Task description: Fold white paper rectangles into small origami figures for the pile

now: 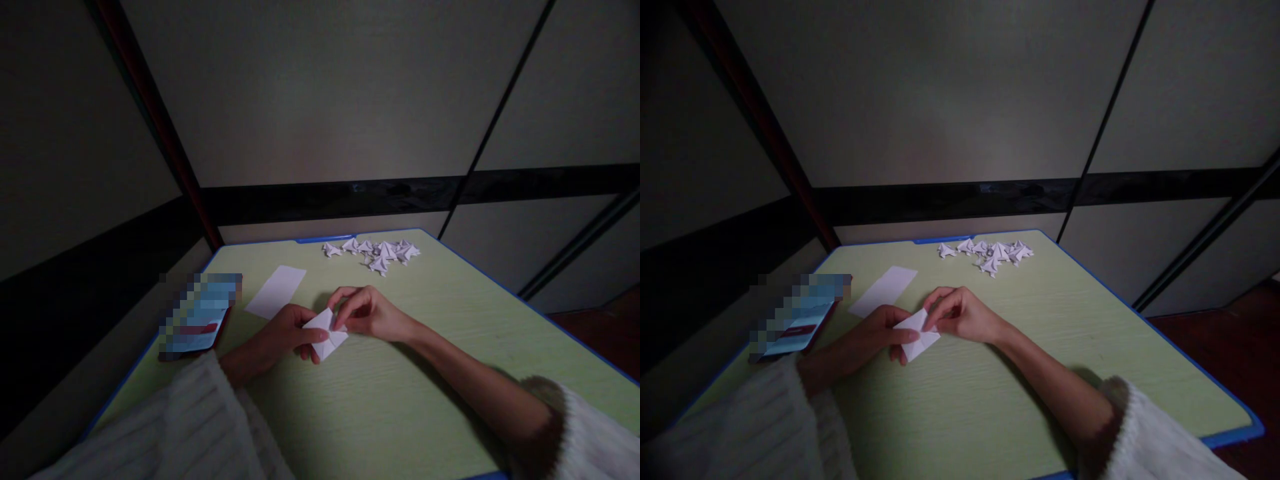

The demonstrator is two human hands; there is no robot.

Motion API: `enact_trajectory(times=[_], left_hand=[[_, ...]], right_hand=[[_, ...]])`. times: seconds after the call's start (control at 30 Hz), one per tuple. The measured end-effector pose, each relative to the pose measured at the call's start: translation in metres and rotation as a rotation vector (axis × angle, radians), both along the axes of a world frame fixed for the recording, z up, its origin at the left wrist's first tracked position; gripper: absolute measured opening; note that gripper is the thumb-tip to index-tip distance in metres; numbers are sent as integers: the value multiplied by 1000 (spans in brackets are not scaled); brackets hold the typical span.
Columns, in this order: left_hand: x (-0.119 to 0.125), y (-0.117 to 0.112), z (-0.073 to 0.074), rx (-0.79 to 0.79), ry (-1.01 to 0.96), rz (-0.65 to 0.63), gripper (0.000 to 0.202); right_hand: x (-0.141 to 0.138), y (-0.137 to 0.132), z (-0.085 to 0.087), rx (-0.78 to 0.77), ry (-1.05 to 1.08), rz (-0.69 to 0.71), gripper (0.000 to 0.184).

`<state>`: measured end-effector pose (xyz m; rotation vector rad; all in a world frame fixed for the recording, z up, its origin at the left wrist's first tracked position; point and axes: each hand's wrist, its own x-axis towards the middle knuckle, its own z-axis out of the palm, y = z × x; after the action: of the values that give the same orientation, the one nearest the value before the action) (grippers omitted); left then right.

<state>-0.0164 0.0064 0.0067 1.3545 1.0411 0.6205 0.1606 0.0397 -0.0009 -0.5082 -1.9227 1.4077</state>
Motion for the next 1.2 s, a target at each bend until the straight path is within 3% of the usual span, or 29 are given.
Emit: enact_trajectory(times=[0.3,0.4,0.5,0.57,1.2], left_hand=[[4,0,0,40,32,68,25],[5,-1,-4,77,-5,179,24],[6,-2,-5,105,-11,249,21],[7,-3,-5,125,5,265,19],[11,-3,-1,78,29,307,22]], right_hand=[[-4,-4,3,9,42,-50,8],[-5,-4,5,-153,87,-70,2],[-7,-5,7,-344,91,-127,7],[-8,-6,8,-392,51,-176,11],[-12,-7,7,-265,-75,-312,9]])
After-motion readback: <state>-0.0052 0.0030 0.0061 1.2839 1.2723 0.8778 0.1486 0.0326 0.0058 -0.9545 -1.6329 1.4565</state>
